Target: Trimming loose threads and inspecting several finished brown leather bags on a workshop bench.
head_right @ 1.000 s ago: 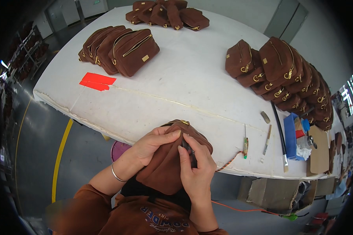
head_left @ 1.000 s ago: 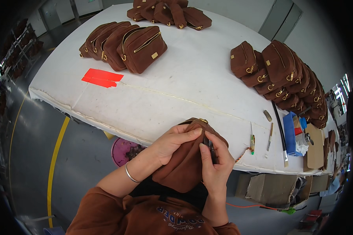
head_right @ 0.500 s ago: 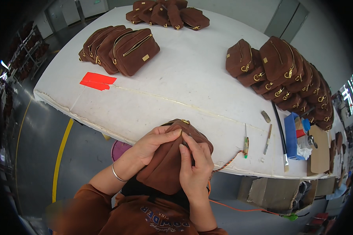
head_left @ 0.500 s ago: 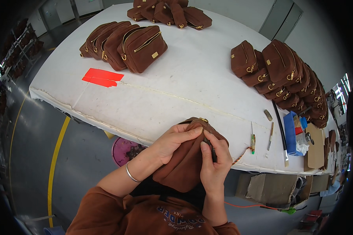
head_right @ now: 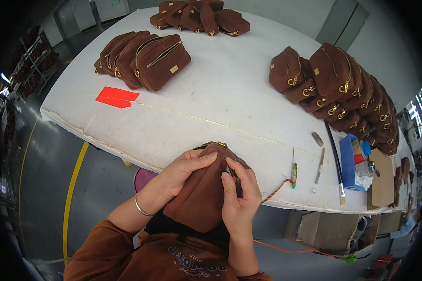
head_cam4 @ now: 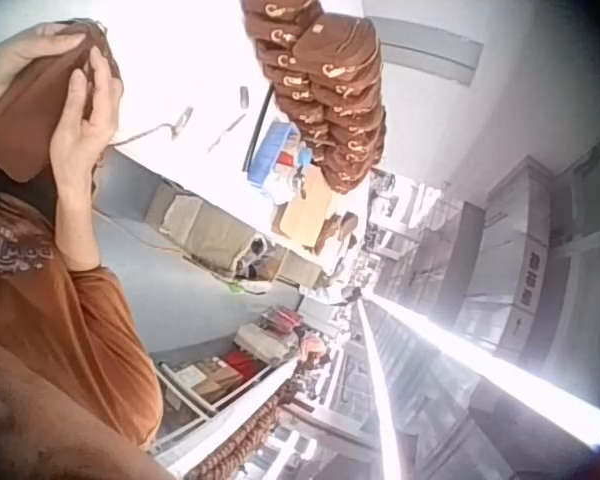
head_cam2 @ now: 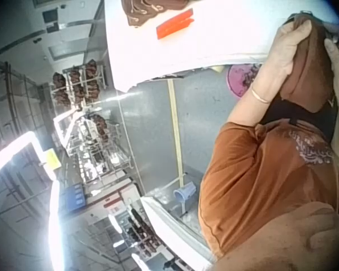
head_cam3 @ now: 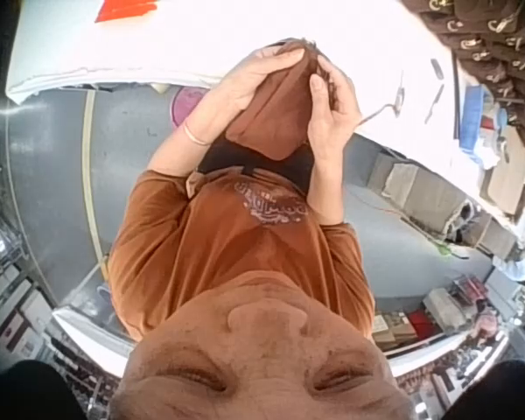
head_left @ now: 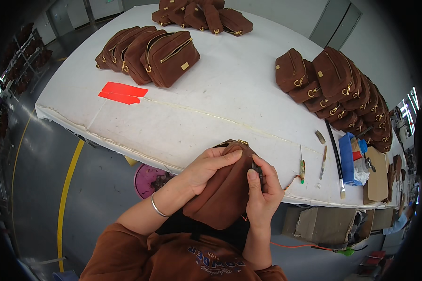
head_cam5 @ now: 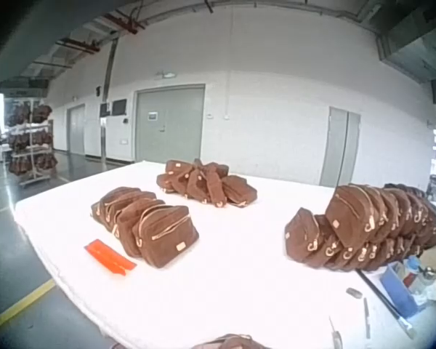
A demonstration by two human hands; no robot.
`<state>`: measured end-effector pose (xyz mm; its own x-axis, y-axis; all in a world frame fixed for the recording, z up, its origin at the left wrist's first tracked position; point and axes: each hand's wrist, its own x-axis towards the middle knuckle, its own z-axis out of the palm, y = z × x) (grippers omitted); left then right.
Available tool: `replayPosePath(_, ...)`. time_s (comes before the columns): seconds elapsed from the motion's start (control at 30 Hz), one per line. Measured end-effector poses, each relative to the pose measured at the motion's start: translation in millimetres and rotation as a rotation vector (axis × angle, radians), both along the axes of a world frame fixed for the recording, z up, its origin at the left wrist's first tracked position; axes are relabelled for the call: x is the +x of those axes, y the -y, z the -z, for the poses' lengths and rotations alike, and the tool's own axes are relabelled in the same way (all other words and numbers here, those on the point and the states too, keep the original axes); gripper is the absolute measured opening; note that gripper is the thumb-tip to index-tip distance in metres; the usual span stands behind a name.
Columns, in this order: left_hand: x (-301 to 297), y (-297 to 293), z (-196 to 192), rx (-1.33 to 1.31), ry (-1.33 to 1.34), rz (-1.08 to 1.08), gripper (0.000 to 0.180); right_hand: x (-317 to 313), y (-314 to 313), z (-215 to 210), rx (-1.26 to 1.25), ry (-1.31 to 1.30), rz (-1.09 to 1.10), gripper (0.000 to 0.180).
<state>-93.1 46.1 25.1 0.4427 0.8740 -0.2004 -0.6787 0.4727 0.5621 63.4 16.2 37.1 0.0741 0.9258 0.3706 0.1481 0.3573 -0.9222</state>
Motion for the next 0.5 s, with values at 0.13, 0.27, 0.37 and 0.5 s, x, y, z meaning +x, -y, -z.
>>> replayPosePath(0.13,-1,0,-4,0.017,0.004,0.005,0.023,8,5,-2,-0.055,-0.002,-0.006,0.025)
replayPosePath(0.27,-6,-4,-15,-0.084,0.077,-0.006,0.027,20,10,-12,-0.082,-0.243,0.079,0.032)
replayPosePath(0.37,-12,-8,-19,-0.089,0.119,-0.032,0.031,34,0,-20,0.007,-0.286,0.263,0.036)
replayPosePath(0.5,-13,-9,-26,-0.047,0.014,-0.038,0.039,59,0,-16,-0.014,-0.371,0.388,0.031)
